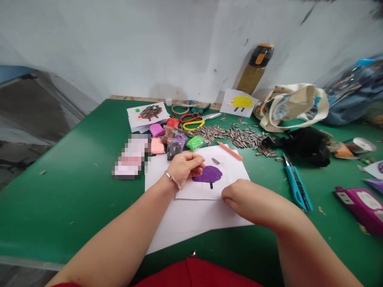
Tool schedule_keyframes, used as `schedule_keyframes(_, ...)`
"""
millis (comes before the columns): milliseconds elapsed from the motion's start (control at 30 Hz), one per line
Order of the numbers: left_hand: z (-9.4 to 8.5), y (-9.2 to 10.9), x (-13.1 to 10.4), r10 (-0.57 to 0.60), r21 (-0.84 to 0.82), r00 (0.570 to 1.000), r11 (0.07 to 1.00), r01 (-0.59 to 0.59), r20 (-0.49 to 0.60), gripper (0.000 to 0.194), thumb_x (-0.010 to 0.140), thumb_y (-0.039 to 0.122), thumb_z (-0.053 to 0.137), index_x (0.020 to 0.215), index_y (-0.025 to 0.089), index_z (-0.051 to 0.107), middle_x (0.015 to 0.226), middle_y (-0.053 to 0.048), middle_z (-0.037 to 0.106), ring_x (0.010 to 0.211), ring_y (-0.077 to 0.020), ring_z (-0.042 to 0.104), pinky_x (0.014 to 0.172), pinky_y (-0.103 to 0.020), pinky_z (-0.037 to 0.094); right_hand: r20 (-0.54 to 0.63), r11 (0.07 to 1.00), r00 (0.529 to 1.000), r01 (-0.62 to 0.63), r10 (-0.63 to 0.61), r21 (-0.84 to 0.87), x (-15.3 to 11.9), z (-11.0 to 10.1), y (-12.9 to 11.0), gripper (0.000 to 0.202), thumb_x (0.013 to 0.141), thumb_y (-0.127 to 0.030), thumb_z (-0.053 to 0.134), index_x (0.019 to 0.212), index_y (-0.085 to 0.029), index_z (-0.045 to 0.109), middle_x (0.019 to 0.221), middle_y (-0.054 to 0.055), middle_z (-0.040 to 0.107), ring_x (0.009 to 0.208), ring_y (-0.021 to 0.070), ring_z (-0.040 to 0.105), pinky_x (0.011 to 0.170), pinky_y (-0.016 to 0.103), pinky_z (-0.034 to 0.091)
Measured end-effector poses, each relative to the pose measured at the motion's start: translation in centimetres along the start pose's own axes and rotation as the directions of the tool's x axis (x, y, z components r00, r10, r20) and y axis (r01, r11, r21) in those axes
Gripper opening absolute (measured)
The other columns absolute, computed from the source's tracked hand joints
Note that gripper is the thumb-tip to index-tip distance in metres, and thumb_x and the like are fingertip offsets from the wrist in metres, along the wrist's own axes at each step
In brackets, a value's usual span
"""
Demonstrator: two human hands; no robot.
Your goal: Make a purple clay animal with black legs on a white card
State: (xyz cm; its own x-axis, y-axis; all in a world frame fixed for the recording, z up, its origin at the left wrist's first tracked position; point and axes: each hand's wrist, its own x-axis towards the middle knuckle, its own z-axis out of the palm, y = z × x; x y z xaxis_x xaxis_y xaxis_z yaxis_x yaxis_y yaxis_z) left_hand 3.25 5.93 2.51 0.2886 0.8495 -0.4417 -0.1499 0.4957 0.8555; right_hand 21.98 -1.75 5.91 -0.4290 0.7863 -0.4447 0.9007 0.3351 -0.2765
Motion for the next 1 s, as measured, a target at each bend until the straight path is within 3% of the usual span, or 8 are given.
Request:
schedule_keyframes(167, 0.1, 0.0, 0.0, 0.005, -0.005, 1.0, 1.0, -0.005, 0.002, 0.028, 0.059, 0.032, 0.083, 0.07, 0.013, 0.067, 0.062, -0.001, 0.066, 0.05, -0.0072, 0.057, 0.052, -0.02, 0.047, -0.069, 0.998, 0.995, -0.066, 0.067, 0.015, 0.6, -0.2, 1.0, 0.025, 0.08, -0.009, 0.044, 0.058, -0.018, 0.052, 0.062, 0.003, 0.058, 0.054, 0.0118, 0.043, 0.05, 0.025, 0.024)
schedule_keyframes(467, 0.0, -0.1, 0.1, 0.026, -0.004, 1.0, 1.0, -0.026, 0.013, 0.032, 0.057, 0.036, 0.084, 0.071, 0.012, 0.067, 0.063, -0.001, 0.067, 0.05, -0.0074, 0.057, 0.053, -0.02, 0.048, -0.188, 0.968, 0.95, -0.238, 0.249, 0.079, 2.6, -0.8, 2.0, 0.028, 0.085, -0.015, 0.042, 0.063, -0.019, 0.059, 0.062, 0.003, 0.059, 0.057, 0.0135, 0.046, 0.052, 0.025, 0.026)
schedule_keyframes(567, 0.0, -0.1, 0.1, 0.025, -0.009, 1.0, 1.0, -0.025, 0.005, 0.032, 0.057, 0.035, 0.085, 0.07, 0.012, 0.067, 0.062, -0.001, 0.067, 0.05, -0.0075, 0.057, 0.053, -0.02, 0.048, -0.298, 0.971, 0.925, -0.209, 0.236, 0.12, 3.0, -0.8, 2.5, 0.03, 0.087, -0.016, 0.04, 0.073, -0.019, 0.066, 0.067, 0.003, 0.064, 0.063, 0.0155, 0.053, 0.057, 0.026, 0.031)
schedule_keyframes(700, 0.0, -0.2, 0.2, 0.024, -0.015, 1.0, 1.0, -0.024, 0.009, 0.032, 0.057, 0.035, 0.084, 0.071, 0.012, 0.066, 0.062, -0.001, 0.067, 0.05, -0.0076, 0.058, 0.052, -0.02, 0.047, -0.446, 0.979, 0.882, -0.071, 0.151, 0.191, 2.7, -0.7, 2.0, 0.029, 0.088, -0.015, 0.041, 0.088, -0.02, 0.07, 0.083, 0.005, 0.07, 0.078, 0.0169, 0.06, 0.067, 0.025, 0.036)
schedule_keyframes(833, 0.0, -0.1, 0.2, 0.024, -0.017, 1.0, 1.0, -0.024, 0.009, 0.033, 0.057, 0.035, 0.084, 0.071, 0.012, 0.066, 0.062, -0.001, 0.067, 0.05, -0.0076, 0.058, 0.052, -0.02, 0.047, -0.454, 0.968, 0.883, -0.002, 0.12, 0.251, 2.3, -0.4, 0.0, 0.022, 0.086, -0.013, 0.045, 0.09, -0.021, 0.065, 0.078, 0.001, 0.067, 0.066, 0.013, 0.056, 0.06, 0.024, 0.034)
schedule_keyframes(1000, 0.0, -0.1, 0.1, 0.039, -0.024, 0.999, 0.999, -0.038, 0.024, 0.031, 0.057, 0.034, 0.084, 0.07, 0.012, 0.066, 0.062, -0.001, 0.066, 0.05, -0.0076, 0.057, 0.051, -0.02, 0.047, -0.421, 0.978, 0.907, 0.087, 0.001, 0.189, 2.8, 0.6, -1.7, 0.02, 0.091, -0.019, 0.044, 0.076, -0.019, 0.057, 0.067, -0.001, 0.058, 0.061, 0.0114, 0.05, 0.056, 0.023, 0.029)
